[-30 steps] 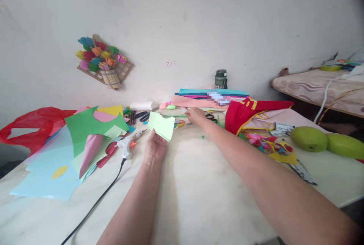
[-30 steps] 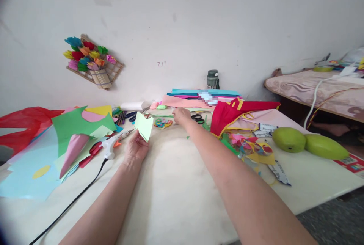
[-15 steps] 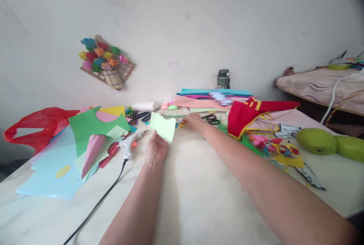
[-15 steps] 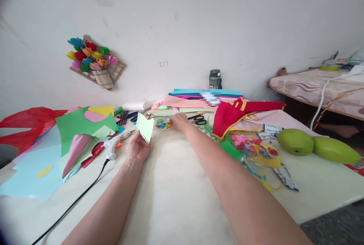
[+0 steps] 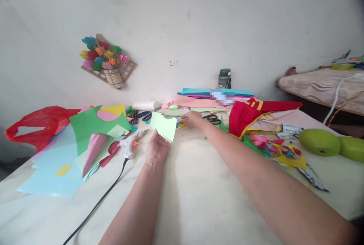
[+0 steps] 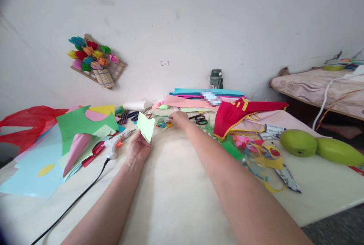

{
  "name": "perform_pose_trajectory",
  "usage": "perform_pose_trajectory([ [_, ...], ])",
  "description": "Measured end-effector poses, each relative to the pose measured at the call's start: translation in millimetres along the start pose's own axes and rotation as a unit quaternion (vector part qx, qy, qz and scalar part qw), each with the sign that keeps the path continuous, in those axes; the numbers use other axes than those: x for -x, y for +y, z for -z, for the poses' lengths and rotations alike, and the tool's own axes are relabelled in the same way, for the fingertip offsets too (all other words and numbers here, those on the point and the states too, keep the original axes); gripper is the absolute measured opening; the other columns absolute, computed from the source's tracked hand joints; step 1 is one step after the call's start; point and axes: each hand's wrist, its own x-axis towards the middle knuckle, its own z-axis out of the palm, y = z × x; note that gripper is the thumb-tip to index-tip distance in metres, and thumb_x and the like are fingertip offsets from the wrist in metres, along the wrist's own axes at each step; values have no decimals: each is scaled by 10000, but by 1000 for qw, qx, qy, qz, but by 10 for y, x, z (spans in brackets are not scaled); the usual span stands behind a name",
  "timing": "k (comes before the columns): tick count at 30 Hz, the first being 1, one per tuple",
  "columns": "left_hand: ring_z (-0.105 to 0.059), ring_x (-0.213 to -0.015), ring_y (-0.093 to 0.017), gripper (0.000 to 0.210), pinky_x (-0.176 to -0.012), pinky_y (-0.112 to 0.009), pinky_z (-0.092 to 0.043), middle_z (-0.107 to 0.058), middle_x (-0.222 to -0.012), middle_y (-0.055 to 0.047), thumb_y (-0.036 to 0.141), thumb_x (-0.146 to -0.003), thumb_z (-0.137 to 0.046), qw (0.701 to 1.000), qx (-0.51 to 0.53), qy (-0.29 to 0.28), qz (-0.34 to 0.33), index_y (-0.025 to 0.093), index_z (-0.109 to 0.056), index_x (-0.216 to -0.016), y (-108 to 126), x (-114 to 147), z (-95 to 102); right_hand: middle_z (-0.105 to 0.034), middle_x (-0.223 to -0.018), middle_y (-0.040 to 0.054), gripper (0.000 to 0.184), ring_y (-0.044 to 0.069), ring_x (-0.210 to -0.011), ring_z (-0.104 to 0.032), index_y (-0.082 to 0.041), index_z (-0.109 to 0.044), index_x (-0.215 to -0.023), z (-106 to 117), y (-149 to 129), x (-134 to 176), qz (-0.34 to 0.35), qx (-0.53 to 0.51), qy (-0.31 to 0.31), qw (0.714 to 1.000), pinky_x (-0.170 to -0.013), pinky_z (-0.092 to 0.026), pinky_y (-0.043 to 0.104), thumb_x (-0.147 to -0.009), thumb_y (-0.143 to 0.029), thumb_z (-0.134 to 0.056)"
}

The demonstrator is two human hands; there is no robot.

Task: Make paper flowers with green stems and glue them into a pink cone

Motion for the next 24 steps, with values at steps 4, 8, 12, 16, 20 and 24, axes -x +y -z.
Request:
perform_pose_trajectory([
  [4, -644, -612, -98, 175, -546, -149, -503, -672, -667, -31, 121, -848, -419, 1000, 2, -2, 1, 118, -579, -918, -7, -10, 7, -591, -1160, -5, 424, 200, -1048, -533, -309, -587, -1118, 257, 114, 73, 20, 16, -25, 999, -821, -406, 261, -715, -199, -515],
  [8, -651, -640, -118, 204, -596, -195, -519, -680, -691, -43, 118, -851, -402, 1000, 1, -14, -1, 121, -584, -942, -14, -14, 6, -610, -1124, 45, 455, 236, -1008, -554, -269, -608, -1098, 463, 249, 195, -10, 78, -93, 993, -795, -416, 297, -665, -151, -531],
  [12, -653, -638, -124, 210, -602, -208, -522, -679, -669, -31, 116, -848, -404, 1000, -2, -8, -8, 136, -585, -954, -13, 3, -6, -605, -1099, 94, 494, 252, -988, -556, -227, -599, -1101, 380, 338, 249, 26, 149, -123, 981, -787, -422, 331, -629, -95, -539],
  [16, -653, -629, -124, 229, -590, -203, -524, -682, -677, -37, 110, -848, -397, 1000, -6, -17, -6, 126, -582, -984, -11, 8, -5, -553, -1133, 123, 428, 257, -1019, -521, -187, -596, -1052, 237, 394, 238, 60, 159, -77, 982, -785, -430, 337, -643, -76, -535],
  [20, -654, -638, -116, 236, -592, -185, -521, -685, -702, -43, 115, -853, -390, 1000, -8, -24, -4, 131, -581, -992, -19, -7, 5, -542, -1130, 135, 404, 249, -1046, -500, -168, -583, -1046, 253, 434, 242, 72, 151, -77, 983, -808, -417, 321, -663, -54, -519],
  [24, -655, -660, -113, 237, -610, -184, -522, -690, -760, -46, 125, -858, -387, 1000, -13, -20, -7, 151, -582, -991, -28, -14, 5, -583, -1076, 126, 399, 229, -982, -547, -167, -589, -1036, 299, 479, 212, 103, 160, -83, 978, -774, -418, 298, -673, -27, -499],
])
